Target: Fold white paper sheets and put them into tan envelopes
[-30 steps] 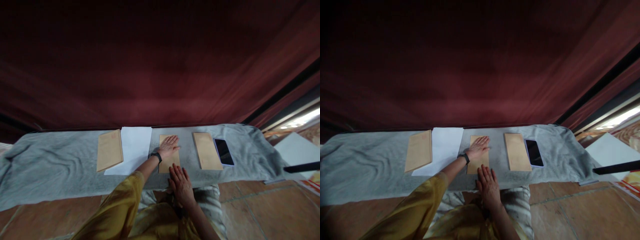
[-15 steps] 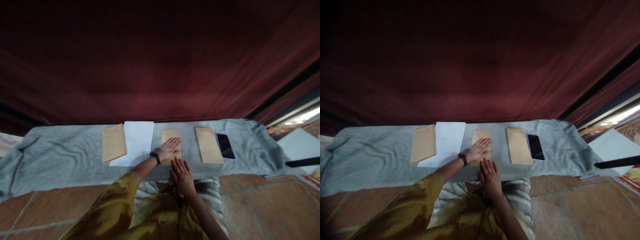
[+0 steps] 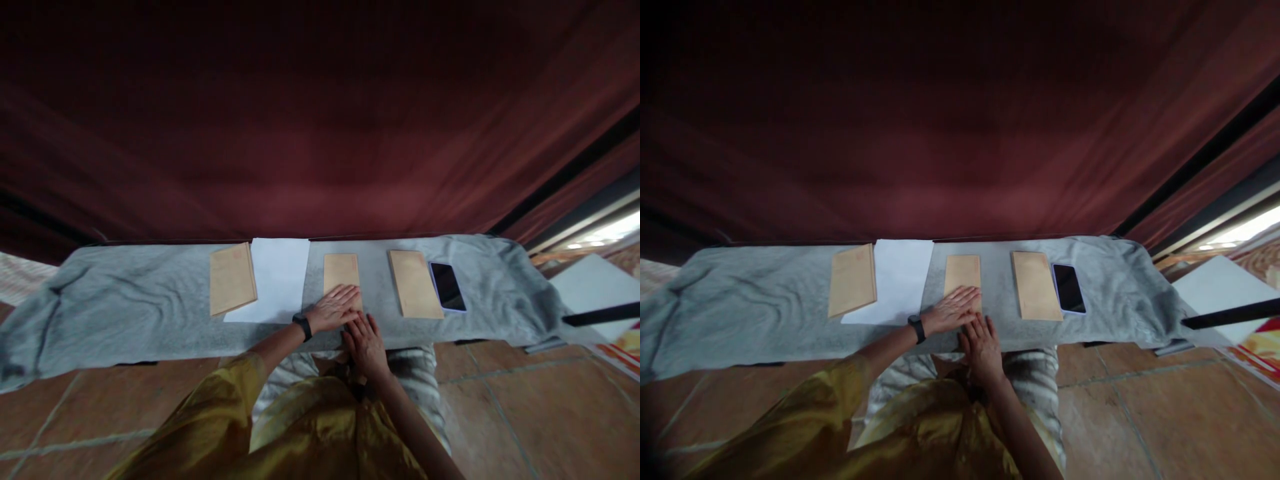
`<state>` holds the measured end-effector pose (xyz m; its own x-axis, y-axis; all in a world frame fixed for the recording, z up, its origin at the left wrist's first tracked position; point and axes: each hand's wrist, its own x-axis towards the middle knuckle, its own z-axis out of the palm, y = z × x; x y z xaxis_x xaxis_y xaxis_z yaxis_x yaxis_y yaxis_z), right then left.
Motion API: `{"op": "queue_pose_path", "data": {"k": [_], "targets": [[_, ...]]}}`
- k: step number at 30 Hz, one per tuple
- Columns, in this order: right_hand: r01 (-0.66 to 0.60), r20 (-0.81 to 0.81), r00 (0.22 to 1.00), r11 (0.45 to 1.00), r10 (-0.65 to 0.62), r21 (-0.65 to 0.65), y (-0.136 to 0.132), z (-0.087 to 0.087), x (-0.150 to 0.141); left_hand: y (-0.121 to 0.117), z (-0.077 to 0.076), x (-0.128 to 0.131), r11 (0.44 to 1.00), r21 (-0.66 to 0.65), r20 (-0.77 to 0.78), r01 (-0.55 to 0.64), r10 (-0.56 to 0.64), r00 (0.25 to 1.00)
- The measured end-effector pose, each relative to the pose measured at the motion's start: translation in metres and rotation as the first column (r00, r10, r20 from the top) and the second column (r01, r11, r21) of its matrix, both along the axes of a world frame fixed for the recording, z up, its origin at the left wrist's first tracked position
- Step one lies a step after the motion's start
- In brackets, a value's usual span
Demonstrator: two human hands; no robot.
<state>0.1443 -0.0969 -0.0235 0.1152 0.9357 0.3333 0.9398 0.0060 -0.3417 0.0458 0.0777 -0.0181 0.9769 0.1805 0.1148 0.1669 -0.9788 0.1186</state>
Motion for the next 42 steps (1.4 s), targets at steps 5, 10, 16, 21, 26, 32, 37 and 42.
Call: {"op": "queue_pose_path", "data": {"k": [5, 10, 16, 21, 26, 32, 37, 42], "targets": [[-0.050, -0.030, 0.998, 0.998, 0.051, 0.028, -0.004, -0.004, 0.005, -0.016, 0.005, -0.014, 0.999, 0.000, -0.007, -0.033, 0.033, 0.999], [-0.100, -0.104, 0.989, 0.992, 0.108, 0.073, -0.009, -0.011, 0.014, -0.033, 0.007, -0.038, 1.000, 0.006, 0.019, -0.004, 0.004, 1.000], [-0.106, -0.172, 0.978, 0.992, 0.115, 0.063, -0.014, -0.007, 0.020, -0.044, 0.019, -0.065, 0.998, -0.023, -0.001, 0.055, -0.055, 0.998], [-0.079, -0.158, 0.985, 0.997, 0.076, -0.011, 0.009, 0.004, 0.027, -0.047, 0.028, -0.069, 0.998, -0.007, -0.019, 0.055, -0.055, 0.998], [-0.083, 0.014, 0.996, 0.990, 0.085, -0.111, 0.066, 0.005, 0.025, -0.048, 0.023, -0.067, 1.000, 0.006, -0.059, 0.020, -0.019, 0.998], [0.109, 0.110, 0.989, 0.990, -0.100, -0.088, 0.130, -0.004, 0.027, -0.049, 0.023, -0.067, 0.999, -0.036, -0.013, 0.013, -0.013, 1.000], [0.184, 0.118, 0.977, 0.983, -0.179, -0.028, 0.151, -0.014, 0.035, -0.050, 0.025, -0.068, 0.998, -0.059, -0.028, 0.010, -0.012, 1.000], [0.174, 0.158, 0.972, 0.985, -0.174, 0.014, 0.145, -0.017, 0.038, -0.052, 0.020, -0.069, 0.999, -0.049, 0.006, 0.009, -0.009, 1.000]]}}
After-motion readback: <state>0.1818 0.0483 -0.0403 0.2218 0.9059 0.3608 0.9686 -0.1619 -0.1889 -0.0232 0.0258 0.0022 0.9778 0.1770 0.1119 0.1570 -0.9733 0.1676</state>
